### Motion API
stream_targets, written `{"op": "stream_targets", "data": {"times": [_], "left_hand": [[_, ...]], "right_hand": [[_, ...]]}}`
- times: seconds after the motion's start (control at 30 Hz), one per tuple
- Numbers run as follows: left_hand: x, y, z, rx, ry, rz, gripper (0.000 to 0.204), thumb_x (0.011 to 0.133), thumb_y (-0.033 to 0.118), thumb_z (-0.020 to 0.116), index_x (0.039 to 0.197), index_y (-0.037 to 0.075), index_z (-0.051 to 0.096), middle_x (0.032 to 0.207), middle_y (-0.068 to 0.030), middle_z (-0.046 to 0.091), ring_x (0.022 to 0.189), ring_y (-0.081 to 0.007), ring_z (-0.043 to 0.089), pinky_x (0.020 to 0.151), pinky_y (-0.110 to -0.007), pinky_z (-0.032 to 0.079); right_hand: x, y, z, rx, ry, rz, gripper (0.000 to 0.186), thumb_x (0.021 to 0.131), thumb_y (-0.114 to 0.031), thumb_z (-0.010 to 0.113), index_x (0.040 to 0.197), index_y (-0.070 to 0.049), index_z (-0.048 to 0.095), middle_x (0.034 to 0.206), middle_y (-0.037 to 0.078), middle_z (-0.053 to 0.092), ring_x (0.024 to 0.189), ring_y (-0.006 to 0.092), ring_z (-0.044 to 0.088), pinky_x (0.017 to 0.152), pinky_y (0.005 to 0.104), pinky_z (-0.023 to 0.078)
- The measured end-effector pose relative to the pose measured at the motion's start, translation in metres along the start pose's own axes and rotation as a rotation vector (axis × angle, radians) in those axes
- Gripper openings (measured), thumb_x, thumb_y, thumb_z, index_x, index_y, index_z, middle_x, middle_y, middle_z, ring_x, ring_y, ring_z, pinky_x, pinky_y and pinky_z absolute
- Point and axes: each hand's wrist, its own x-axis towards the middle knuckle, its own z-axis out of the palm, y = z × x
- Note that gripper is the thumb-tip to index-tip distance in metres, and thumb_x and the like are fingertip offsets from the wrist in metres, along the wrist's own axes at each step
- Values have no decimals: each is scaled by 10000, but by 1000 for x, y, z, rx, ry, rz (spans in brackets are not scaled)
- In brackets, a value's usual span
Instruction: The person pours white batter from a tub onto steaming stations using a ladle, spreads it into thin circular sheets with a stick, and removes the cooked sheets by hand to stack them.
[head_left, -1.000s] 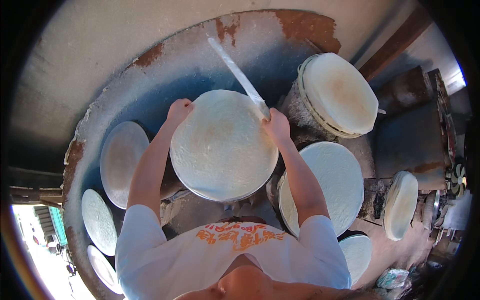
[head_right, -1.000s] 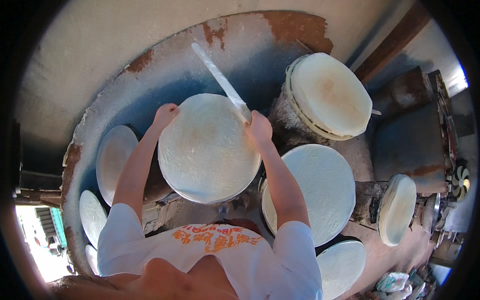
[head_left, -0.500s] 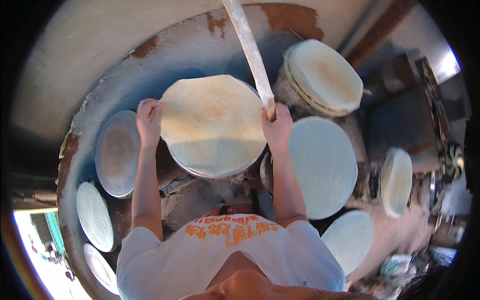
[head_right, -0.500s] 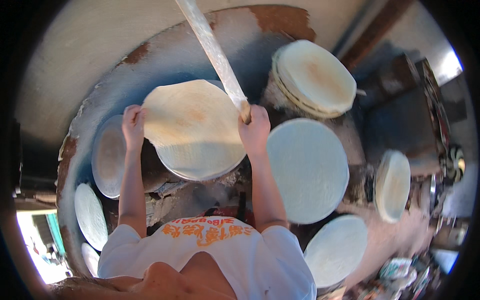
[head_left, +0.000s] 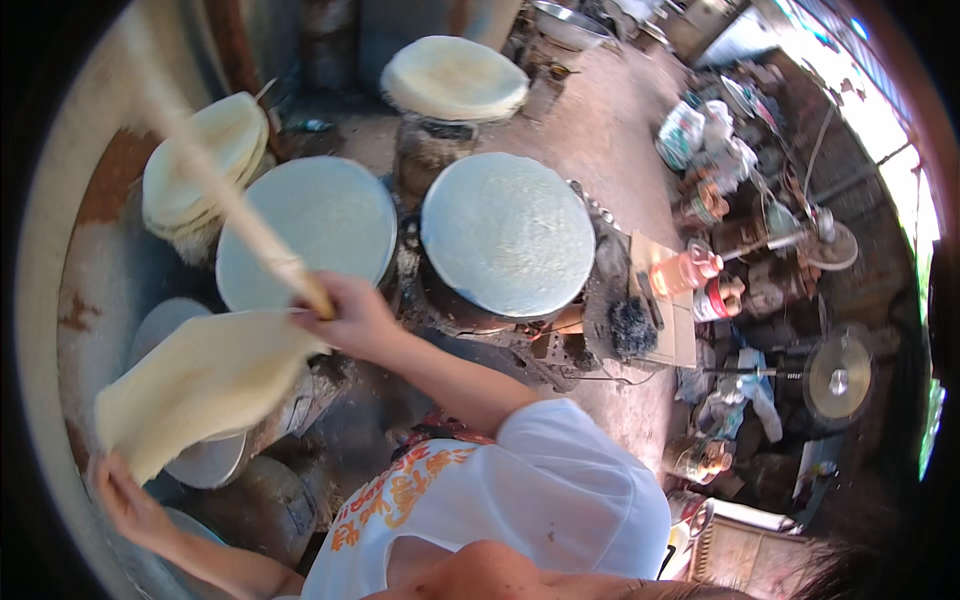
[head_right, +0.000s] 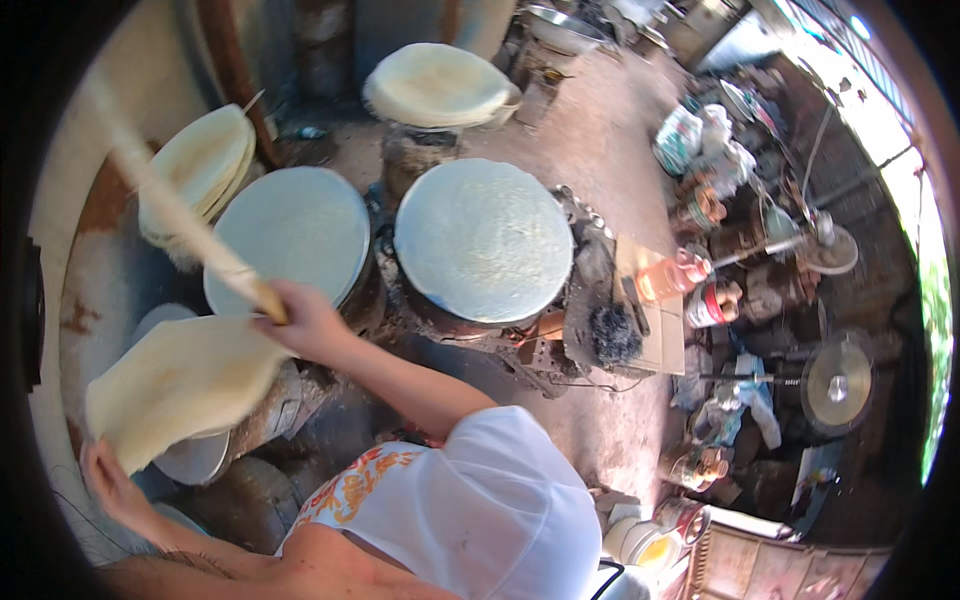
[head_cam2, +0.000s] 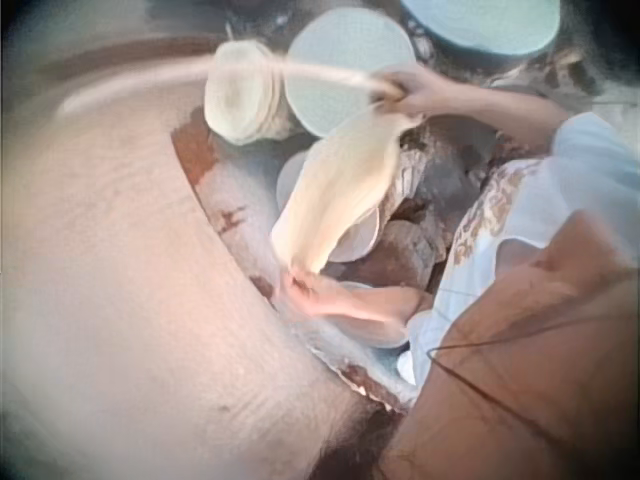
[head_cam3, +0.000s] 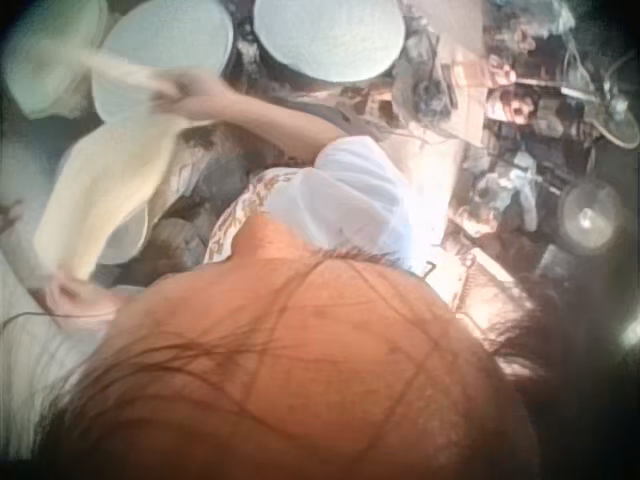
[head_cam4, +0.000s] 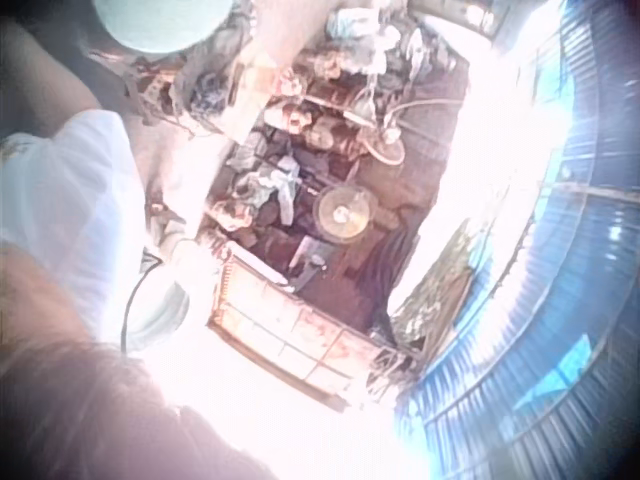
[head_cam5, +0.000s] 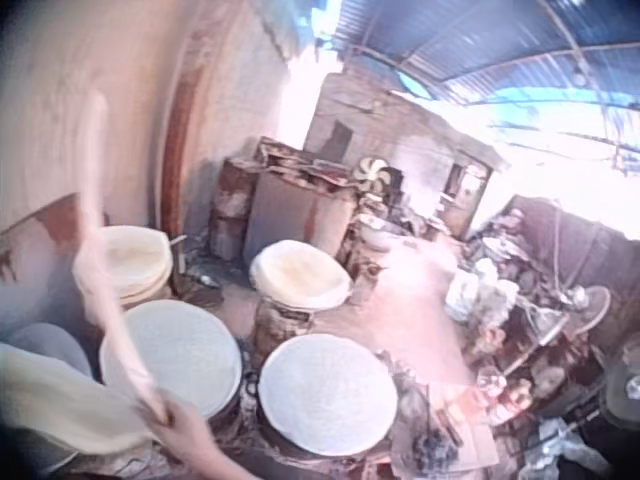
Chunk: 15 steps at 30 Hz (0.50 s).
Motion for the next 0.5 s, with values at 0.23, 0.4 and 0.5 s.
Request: {"op": "stream_targets", "data": {"times": [0.23, 0.4, 0.5], "left_hand": [[57, 230, 251, -653, -592, 76, 111, 803, 65, 647, 874, -1, 592, 762, -83, 551, 685, -159, 542, 669, -271, 453], [203, 352, 382, -604, -325, 387, 149, 865, 181, 617, 876, 36, 584, 820, -106, 596, 739, -232, 586, 672, -324, 454], [242, 417, 382, -632, -170, 573, 79, 832, 75, 633, 900, 37, 617, 859, -93, 598, 823, -244, 593, 745, -296, 458]], "right_hand": [[-50, 34, -287, -268, 325, 230, 163, 724, -26, 747, 796, -32, 601, 756, 6, 591, 717, 106, 542, 688, 265, 468], [140, -1, -406, -480, 561, 14, 104, 800, -109, 676, 815, -33, 606, 695, 58, 622, 570, 100, 584, 483, 271, 444], [208, -52, -468, -244, 581, -228, 62, 832, 23, 568, 824, -22, 527, 796, 94, 646, 655, 155, 662, 491, 248, 496]]}}
